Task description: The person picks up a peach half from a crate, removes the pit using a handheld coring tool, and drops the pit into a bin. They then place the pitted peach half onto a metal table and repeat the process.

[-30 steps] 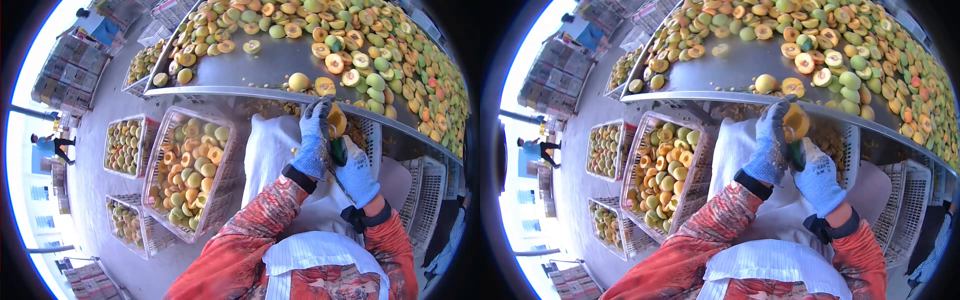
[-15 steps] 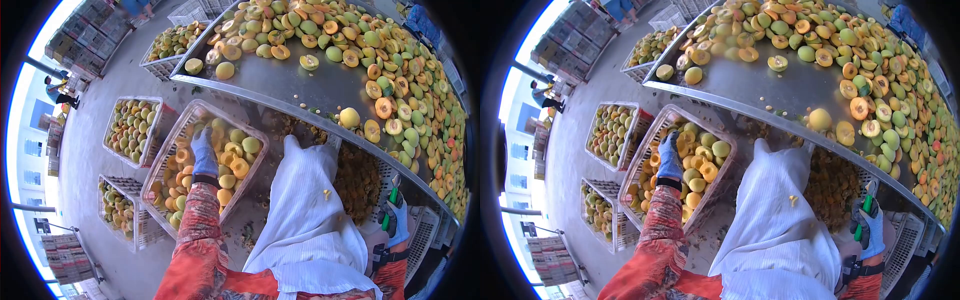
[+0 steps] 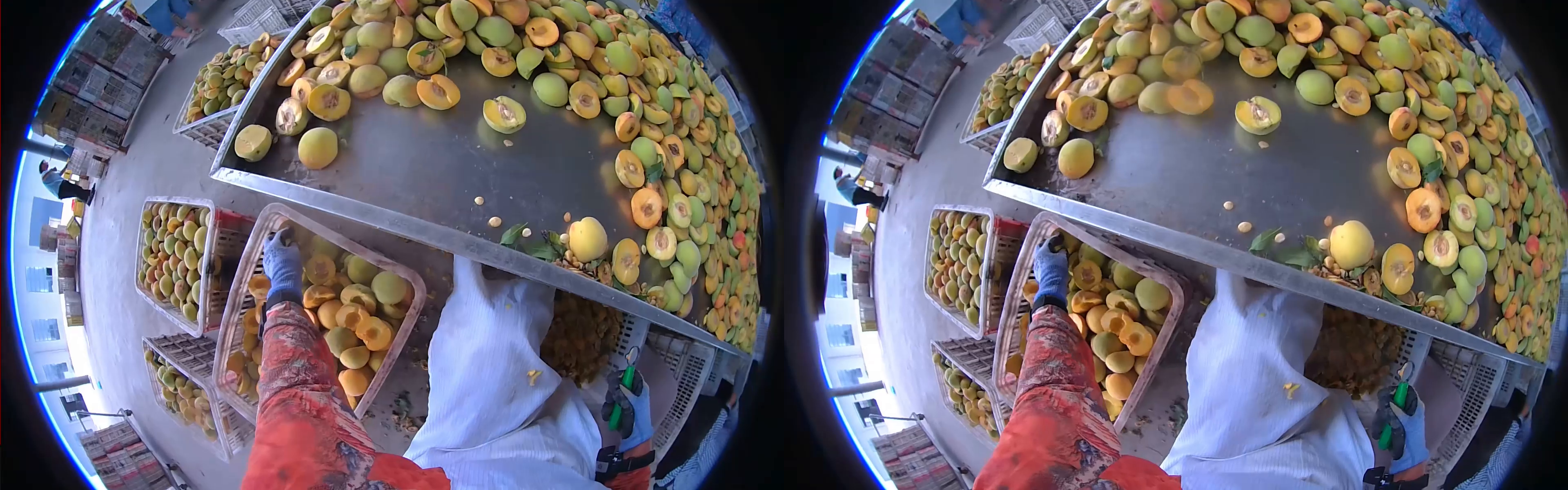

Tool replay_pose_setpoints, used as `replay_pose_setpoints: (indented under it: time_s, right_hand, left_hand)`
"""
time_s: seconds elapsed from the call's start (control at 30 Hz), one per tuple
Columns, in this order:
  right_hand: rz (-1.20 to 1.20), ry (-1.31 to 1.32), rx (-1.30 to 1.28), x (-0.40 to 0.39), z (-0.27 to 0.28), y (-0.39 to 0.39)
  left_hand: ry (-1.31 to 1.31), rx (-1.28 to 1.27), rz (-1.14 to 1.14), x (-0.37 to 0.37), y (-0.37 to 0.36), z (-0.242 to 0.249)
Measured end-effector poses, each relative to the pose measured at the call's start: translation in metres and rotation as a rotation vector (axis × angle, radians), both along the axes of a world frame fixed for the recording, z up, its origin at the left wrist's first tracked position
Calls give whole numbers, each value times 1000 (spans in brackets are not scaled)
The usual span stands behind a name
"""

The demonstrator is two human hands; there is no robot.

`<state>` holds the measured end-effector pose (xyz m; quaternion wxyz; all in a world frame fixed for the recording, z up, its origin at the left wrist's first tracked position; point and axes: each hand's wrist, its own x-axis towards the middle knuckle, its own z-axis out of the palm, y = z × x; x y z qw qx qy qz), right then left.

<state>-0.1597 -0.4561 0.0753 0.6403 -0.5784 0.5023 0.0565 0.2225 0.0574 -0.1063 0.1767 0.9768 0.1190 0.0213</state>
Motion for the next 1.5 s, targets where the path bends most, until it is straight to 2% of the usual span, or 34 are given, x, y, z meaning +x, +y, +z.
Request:
replay_pose_setpoints:
  time_s: [0.07, 0.1, 0.13, 0.17, 0.2, 0.27, 0.33, 0.37, 0.4, 0.47, 0.5, 0.57, 0.6, 0.67, 0.7, 0.77, 0.8, 0.83, 0.87, 0.9, 0.93, 1.0, 1.03, 1.1, 1.13, 1.17, 1.2, 1.23, 1.3, 1.33, 1.4, 1.5]
  right_hand:
    - [-71, 0, 18, 1, -3, 0]
    - [37, -31, 61, 0, 0, -6]
    - [35, -15, 87, 1, 5, -7]
    - [123, -6, -24, 5, 9, -8]
    - [402, -31, -378, -18, -14, -24]
    - [207, -44, -73, 9, 30, -19]
    - [52, -227, 392, 5, 38, -37]
    - [98, -61, 185, 2, 29, -37]
    - [544, 81, -480, -14, -5, -45]
    - [706, 114, -1057, -22, -20, -41]
    - [702, 99, -1053, -18, -16, -39]
    - [483, -104, -699, -7, -4, -30]
    - [481, -130, -703, -8, -2, -27]
    - [567, -138, -891, -11, 1, -22]
    - [538, -154, -850, -14, 4, -20]
    - [503, -108, -806, -22, 14, -19]
    - [488, -57, -764, -27, 16, -19]
    - [462, -65, -756, -34, 13, -22]
    - [392, -244, -574, -42, 8, -27]
    - [323, -422, -395, -46, 5, -32]
    - [305, -435, -395, -48, 6, -34]
    - [223, -432, -632, -46, 12, -36]
    - [170, -421, -496, -40, 27, -36]
    - [204, -489, -559, -28, 28, -31]
    - [240, -550, -633, -24, 29, -27]
    - [239, -544, -631, -18, 36, -22]
    - [344, -524, -786, -11, 44, -18]
    - [451, -500, -941, -6, 51, -14]
    - [454, -525, -1014, 1, 56, -9]
    - [458, -554, -1083, 3, 57, -6]
    - [453, -538, -1129, 3, 56, -2]
    - [463, -520, -1138, -1, 57, 2]
  left_hand:
    - [100, 170, -32, 17, 3, -5]
    - [68, 95, 16, 15, -8, 3]
    - [9, 47, -81, 19, 6, -12]
    - [58, 10, -105, 26, 23, -29]
    - [67, -245, -121, 26, 39, -42]
    - [71, -389, -12, 10, 0, 18]
    - [-314, -670, -117, -21, -49, 63]
    - [-400, -716, -195, -41, -90, 100]
    - [-488, -761, -269, -62, -136, 136]
    - [-452, -952, -502, -95, -213, 180]
    - [-328, -917, -646, -104, -246, 191]
    - [-67, -750, -866, -112, -311, 204]
    - [61, -623, -933, -114, -342, 203]
    - [70, -231, -985, -119, -394, 195]
    - [62, -219, -1001, -117, -409, 191]
    - [102, 104, -1018, -118, -432, 182]
    - [94, 122, -1037, -118, -436, 179]
    - [83, 20, -1020, -113, -435, 177]
    - [72, -83, -999, -106, -431, 171]
    - [78, -564, -988, -85, -419, 132]
    - [362, -1080, -807, -95, -415, 157]
    - [805, -1795, -784, -106, -393, 183]
    - [805, -1782, -785, -119, -394, 195]
    - [235, -978, -1095, -157, -401, 212]
    - [448, -1237, -1020, -173, -402, 220]
    - [668, -1535, -787, -179, -402, 214]
    - [882, -1811, -518, -184, -403, 208]
    - [887, -1813, -519, -192, -405, 205]
    - [220, -1072, -1075, -210, -409, 200]
    - [220, -1074, -1075, -216, -410, 200]
    - [712, -1853, -661, -224, -413, 200]
    - [615, -1812, -602, -241, -415, 208]
